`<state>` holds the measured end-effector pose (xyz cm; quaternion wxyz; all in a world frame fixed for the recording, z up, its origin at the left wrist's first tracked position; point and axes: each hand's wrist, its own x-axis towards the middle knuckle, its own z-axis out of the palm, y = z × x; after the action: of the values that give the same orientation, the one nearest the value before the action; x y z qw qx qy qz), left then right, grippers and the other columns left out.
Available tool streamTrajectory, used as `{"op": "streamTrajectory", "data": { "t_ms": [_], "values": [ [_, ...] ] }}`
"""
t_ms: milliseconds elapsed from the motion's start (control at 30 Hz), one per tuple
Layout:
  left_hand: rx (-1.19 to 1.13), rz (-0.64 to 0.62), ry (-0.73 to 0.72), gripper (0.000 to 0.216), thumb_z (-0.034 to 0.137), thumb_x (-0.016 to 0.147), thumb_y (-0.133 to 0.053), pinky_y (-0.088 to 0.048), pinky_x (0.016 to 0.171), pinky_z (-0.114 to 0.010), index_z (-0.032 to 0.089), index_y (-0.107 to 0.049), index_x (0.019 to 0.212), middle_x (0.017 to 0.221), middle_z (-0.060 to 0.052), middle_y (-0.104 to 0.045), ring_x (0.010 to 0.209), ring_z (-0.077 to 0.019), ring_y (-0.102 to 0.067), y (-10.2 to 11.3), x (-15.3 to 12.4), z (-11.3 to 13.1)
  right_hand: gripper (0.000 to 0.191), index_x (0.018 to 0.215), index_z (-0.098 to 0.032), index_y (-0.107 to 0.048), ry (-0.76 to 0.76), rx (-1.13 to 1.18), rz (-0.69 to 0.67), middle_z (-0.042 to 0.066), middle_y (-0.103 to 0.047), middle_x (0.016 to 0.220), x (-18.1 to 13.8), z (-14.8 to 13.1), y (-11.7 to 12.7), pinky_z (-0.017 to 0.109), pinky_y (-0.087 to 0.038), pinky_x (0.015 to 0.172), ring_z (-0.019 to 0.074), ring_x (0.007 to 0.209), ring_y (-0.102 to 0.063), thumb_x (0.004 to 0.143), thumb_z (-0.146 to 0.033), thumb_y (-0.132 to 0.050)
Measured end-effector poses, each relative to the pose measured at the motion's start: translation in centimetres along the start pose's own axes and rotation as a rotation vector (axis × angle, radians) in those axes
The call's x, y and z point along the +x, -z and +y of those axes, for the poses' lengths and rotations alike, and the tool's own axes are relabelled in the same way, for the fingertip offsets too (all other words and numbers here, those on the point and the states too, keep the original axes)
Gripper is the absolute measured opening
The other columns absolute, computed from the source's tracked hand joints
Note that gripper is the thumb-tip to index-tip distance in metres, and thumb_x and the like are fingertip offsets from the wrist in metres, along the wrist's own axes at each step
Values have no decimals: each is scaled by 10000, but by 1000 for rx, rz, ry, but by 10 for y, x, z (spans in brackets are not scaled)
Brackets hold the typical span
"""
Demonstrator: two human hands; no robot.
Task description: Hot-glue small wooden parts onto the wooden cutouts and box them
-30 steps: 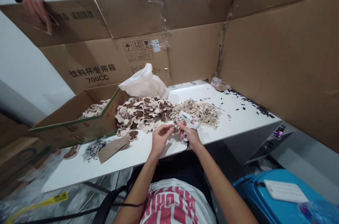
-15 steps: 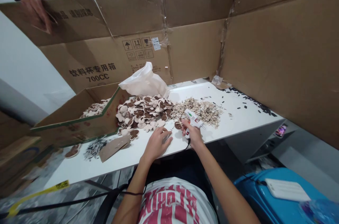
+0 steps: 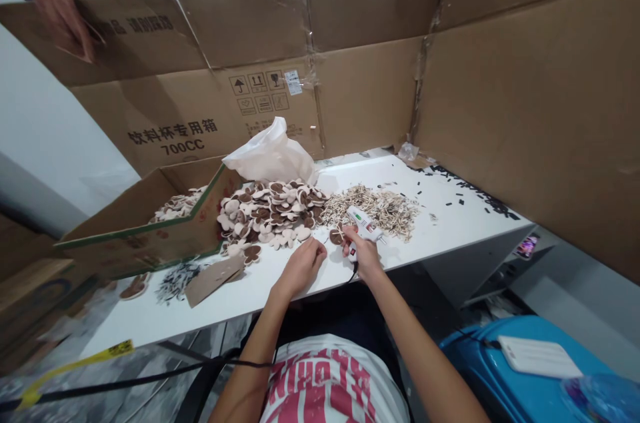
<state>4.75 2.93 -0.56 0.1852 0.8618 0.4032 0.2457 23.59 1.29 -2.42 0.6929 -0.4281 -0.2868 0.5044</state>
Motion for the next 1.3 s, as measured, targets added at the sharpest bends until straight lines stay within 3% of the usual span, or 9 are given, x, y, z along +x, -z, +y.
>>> {"op": "streamTrajectory", "data": {
  "t_ms": [200, 367, 467, 633, 867, 1033, 1300],
  "values": [
    [-133, 36, -24, 283, 280, 1097, -379, -472, 922, -341, 215, -645, 1025, 1023, -62, -634, 984, -211, -614, 7, -7, -2, 360, 783, -201, -653, -5, -2, 25, -23, -598, 536, 2, 4, 1, 226, -392, 395, 111, 411, -518, 745, -481, -876],
    [-128, 50, -19, 144, 294, 986, -649, -491, 831, -318, 223, -752, 1058, 1021, -56, -662, 841, -185, -630, 5, -8, -4, 359, 812, -207, -653, 13, 11, 21, -37, -587, 520, 3, 5, 2, 237, -403, 391, 117, 393, -509, 736, -482, -870],
    [-113, 74, -39, 119, 263, 968, -680, -494, 815, -315, 220, -789, 986, 974, -58, -679, 830, -186, -640, 2, -5, -5, 374, 809, -198, -667, 9, 20, 36, -34, -591, 509, 2, 4, 1, 239, -395, 381, 123, 386, -515, 710, -486, -884],
    [-94, 89, -56, 116, 227, 968, -673, -485, 797, -319, 209, -736, 872, 934, -55, -677, 881, -206, -647, 2, -5, -4, 386, 752, -186, -672, -11, 52, 65, -34, -586, 493, 1, 2, -2, 230, -401, 390, 111, 379, -510, 682, -481, -910],
    [-116, 98, -61, 92, 255, 1021, -581, -468, 782, -322, 220, -653, 974, 933, -40, -691, 853, -200, -649, 3, -7, -2, 374, 752, -194, -676, 16, 39, 57, -28, -591, 499, 4, 3, -3, 241, -393, 391, 124, 386, -518, 690, -492, -893],
    [-275, 155, -24, 150, 330, 1035, -578, -489, 756, -300, 220, -671, 992, 894, -24, -714, 783, -172, -653, 5, -7, -3, 348, 767, -202, -674, 52, 21, 71, -34, -597, 521, 7, 5, -4, 250, -390, 384, 123, 378, -507, 702, -475, -880],
    [-703, 260, 69, 210, 397, 945, -734, -585, 905, -334, 209, -761, 1035, 1015, -67, -772, 964, -207, -735, 2, -8, 1, 345, 751, -198, -661, 99, -36, 25, -17, -627, 551, 5, 7, -6, 236, -372, 370, 119, 382, -518, 724, -475, -866]
  ]
}}
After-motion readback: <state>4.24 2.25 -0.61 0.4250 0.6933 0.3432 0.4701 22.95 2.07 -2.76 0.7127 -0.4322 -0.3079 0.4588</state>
